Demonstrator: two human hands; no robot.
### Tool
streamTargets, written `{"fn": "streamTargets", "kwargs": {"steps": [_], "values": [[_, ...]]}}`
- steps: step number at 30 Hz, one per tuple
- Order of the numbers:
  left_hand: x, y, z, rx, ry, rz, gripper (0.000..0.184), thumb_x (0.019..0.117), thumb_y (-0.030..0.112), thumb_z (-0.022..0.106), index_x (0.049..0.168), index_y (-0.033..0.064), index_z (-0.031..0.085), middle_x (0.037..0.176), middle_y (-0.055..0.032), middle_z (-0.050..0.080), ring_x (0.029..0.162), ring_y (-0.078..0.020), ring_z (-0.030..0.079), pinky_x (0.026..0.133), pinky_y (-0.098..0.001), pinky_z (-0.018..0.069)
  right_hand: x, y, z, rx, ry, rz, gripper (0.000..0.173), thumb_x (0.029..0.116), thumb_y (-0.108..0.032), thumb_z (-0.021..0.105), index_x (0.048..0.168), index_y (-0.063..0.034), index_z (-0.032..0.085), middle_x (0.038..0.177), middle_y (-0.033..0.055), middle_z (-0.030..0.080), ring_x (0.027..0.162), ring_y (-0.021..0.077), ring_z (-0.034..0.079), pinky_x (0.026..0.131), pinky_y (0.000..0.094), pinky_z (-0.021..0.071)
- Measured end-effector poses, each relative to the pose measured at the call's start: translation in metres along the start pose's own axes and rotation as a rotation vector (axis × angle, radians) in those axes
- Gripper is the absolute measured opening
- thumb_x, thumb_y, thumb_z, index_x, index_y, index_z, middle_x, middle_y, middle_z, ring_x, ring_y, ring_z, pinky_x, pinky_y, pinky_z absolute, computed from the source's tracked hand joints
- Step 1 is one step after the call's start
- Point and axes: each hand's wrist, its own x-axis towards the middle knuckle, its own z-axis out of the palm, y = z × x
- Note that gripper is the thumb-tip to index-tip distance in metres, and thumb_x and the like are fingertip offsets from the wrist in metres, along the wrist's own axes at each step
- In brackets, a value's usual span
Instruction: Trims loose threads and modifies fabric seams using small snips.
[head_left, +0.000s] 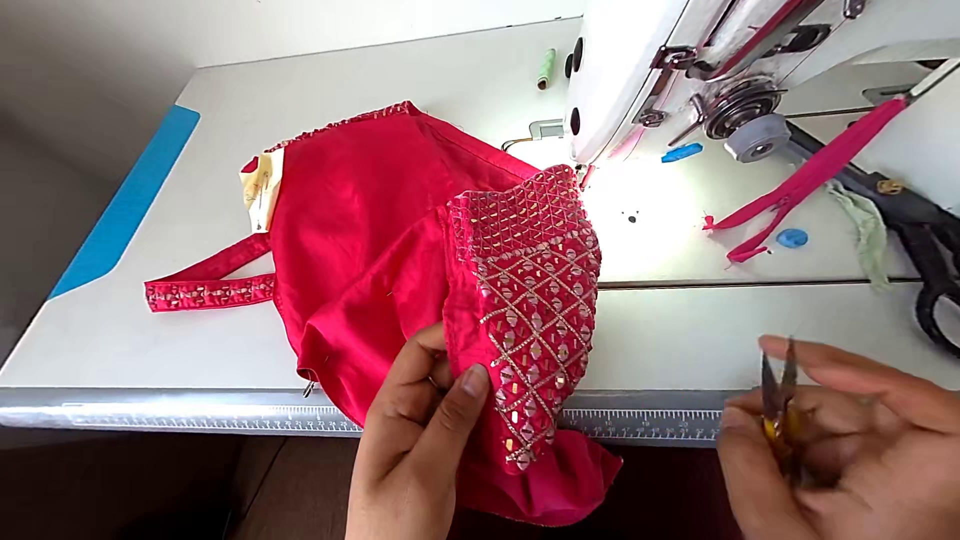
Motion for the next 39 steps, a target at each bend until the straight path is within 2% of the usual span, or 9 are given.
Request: {"fn": "streamTargets", "kwargs": {"steps": [3, 9, 14, 20, 24, 27, 29, 33, 39], "values": [[0.003, 0.001, 0.002, 0.036, 0.016, 0.046, 0.028, 0.1043, 0.002, 0.048, 0.130, 0.0105, 0.056, 0.103, -0.0054, 0.074, 0.091, -0.0098, 0.073, 0.082, -0.0266, 0.0616, 0.016, 0.011, -0.010, -0.323, -0.021, -0.051, 0.036, 0.0947, -0.011, 0.055, 0.124, 0.0091, 0.055, 0.119, 0.0334, 0.058, 0.089, 0.0287, 0.062, 0.069, 0.0353, 0.0511], [0.002, 0.005, 0.010, 0.078, -0.029, 0.129, 0.032, 0.1038, -0.001, 0.049, 0.133, 0.0123, 0.050, 0.103, -0.0033, 0.074, 0.091, -0.0089, 0.074, 0.083, -0.0256, 0.0613, 0.046, 0.027, -0.013, -0.508, -0.082, -0.108, 0.037, 0.0986, -0.012, 0.049, 0.128, 0.0052, 0.063, 0.128, 0.0296, 0.063, 0.107, 0.0463, 0.065, 0.086, 0.0569, 0.0523], [-0.001, 0.002, 0.015, 0.061, -0.037, 0.116, 0.034, 0.1035, -0.004, 0.047, 0.134, 0.0109, 0.046, 0.105, -0.0035, 0.074, 0.093, -0.0097, 0.073, 0.084, -0.0266, 0.0610, 0.050, 0.028, -0.010, -0.501, -0.103, -0.121, 0.037, 0.0996, -0.012, 0.047, 0.128, 0.0021, 0.066, 0.129, 0.0257, 0.065, 0.109, 0.0431, 0.066, 0.086, 0.0548, 0.0527], [-0.004, -0.004, 0.020, -0.008, -0.003, 0.111, 0.057, 0.1001, -0.009, 0.046, 0.145, 0.0214, 0.028, 0.100, -0.0019, 0.073, 0.090, -0.0107, 0.074, 0.084, -0.0270, 0.0613, 0.044, 0.038, -0.008, -0.475, -0.100, -0.150, 0.037, 0.1041, -0.017, 0.045, 0.127, 0.0012, 0.068, 0.125, 0.0235, 0.068, 0.112, 0.0427, 0.065, 0.093, 0.0563, 0.0496], [-0.007, -0.010, 0.016, 0.012, -0.058, 0.151, 0.043, 0.1018, -0.006, 0.050, 0.138, 0.0170, 0.046, 0.116, -0.0030, 0.071, 0.100, -0.0100, 0.072, 0.090, -0.0271, 0.0599, 0.043, 0.043, -0.008, -0.461, -0.092, -0.163, 0.037, 0.1048, -0.018, 0.045, 0.126, 0.0003, 0.070, 0.125, 0.0230, 0.069, 0.112, 0.0409, 0.066, 0.093, 0.0549, 0.0495], [-0.007, -0.012, 0.012, 0.119, -0.064, 0.190, 0.024, 0.1027, -0.001, 0.052, 0.114, 0.0091, 0.070, 0.107, 0.0002, 0.072, 0.096, -0.0040, 0.068, 0.088, -0.0217, 0.0571, 0.043, 0.043, -0.008, -0.464, -0.092, -0.165, 0.037, 0.1049, -0.017, 0.045, 0.125, 0.0007, 0.070, 0.126, 0.0229, 0.069, 0.111, 0.0408, 0.066, 0.091, 0.0543, 0.0493], [-0.008, -0.011, 0.008, 0.161, -0.065, 0.179, 0.028, 0.1034, 0.001, 0.051, 0.111, 0.0090, 0.076, 0.103, -0.0012, 0.073, 0.095, -0.0052, 0.066, 0.088, -0.0224, 0.0548, 0.043, 0.044, -0.008, -0.465, -0.089, -0.165, 0.037, 0.1048, -0.018, 0.045, 0.125, 0.0006, 0.070, 0.125, 0.0227, 0.069, 0.112, 0.0408, 0.066, 0.093, 0.0547, 0.0491], [-0.006, -0.005, 0.001, 0.206, -0.029, 0.165, 0.032, 0.1017, -0.001, 0.049, 0.118, 0.0083, 0.075, 0.104, -0.0051, 0.071, 0.094, -0.0090, 0.066, 0.085, -0.0236, 0.0562, 0.043, 0.045, -0.008, -0.465, -0.083, -0.168, 0.036, 0.1050, -0.018, 0.046, 0.126, -0.0003, 0.070, 0.125, 0.0220, 0.069, 0.112, 0.0410, 0.065, 0.093, 0.0547, 0.0488], [-0.001, 0.000, -0.011, 0.100, -0.123, 0.118, 0.040, 0.0978, 0.007, 0.058, 0.137, 0.0079, 0.063, 0.123, -0.0065, 0.065, 0.098, -0.0079, 0.067, 0.085, -0.0231, 0.0588, 0.042, 0.046, -0.007, -0.465, -0.079, -0.160, 0.037, 0.1052, -0.019, 0.045, 0.126, -0.0001, 0.069, 0.125, 0.0228, 0.069, 0.113, 0.0421, 0.064, 0.092, 0.0561, 0.0478]]}}
